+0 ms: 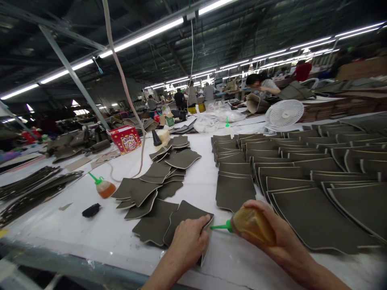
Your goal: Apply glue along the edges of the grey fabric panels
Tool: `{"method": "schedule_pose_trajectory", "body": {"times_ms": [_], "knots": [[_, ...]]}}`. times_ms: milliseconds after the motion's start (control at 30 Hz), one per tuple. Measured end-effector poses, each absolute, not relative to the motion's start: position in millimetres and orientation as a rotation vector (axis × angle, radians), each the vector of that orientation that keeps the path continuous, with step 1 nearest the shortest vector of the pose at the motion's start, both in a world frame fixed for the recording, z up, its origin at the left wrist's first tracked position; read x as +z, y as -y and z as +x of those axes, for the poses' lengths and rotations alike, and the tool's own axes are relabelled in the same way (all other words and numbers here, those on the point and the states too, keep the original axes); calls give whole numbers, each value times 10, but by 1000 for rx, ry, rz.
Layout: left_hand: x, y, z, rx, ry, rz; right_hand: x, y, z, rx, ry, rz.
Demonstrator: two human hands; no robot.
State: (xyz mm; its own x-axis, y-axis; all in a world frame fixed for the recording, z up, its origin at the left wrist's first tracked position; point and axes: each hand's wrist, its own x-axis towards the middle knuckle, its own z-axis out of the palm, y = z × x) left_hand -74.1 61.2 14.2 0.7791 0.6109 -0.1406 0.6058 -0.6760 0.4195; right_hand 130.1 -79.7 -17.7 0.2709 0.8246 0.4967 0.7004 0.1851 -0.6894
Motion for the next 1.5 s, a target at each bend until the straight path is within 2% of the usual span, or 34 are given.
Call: {"method": "schedule_pose_trajectory", "body": {"times_ms": [167, 367, 533, 700, 867, 1033, 1500], "knots": [[118, -622, -757, 44, -892, 2504, -218, 804, 1331, 163, 1427, -1559], [106, -610, -749, 65, -899, 2512, -236, 838, 1318, 330, 1366, -1548], [103, -609, -748, 68, -910, 2520, -247, 827, 1349, 300, 1285, -1589], [110, -612, -766, 80, -890, 2513, -267, 868, 1304, 491, 1269, -1549], [95, -609, -786, 74, -897, 2508, -217, 840, 1274, 418, 1186, -1596], [78, -606, -809, 68, -905, 2518, -199, 912, 1173, 632, 1198, -1541], [72, -551, -835, 130, -946, 2486, -230, 1019, 999, 590, 1069, -1565]]}}
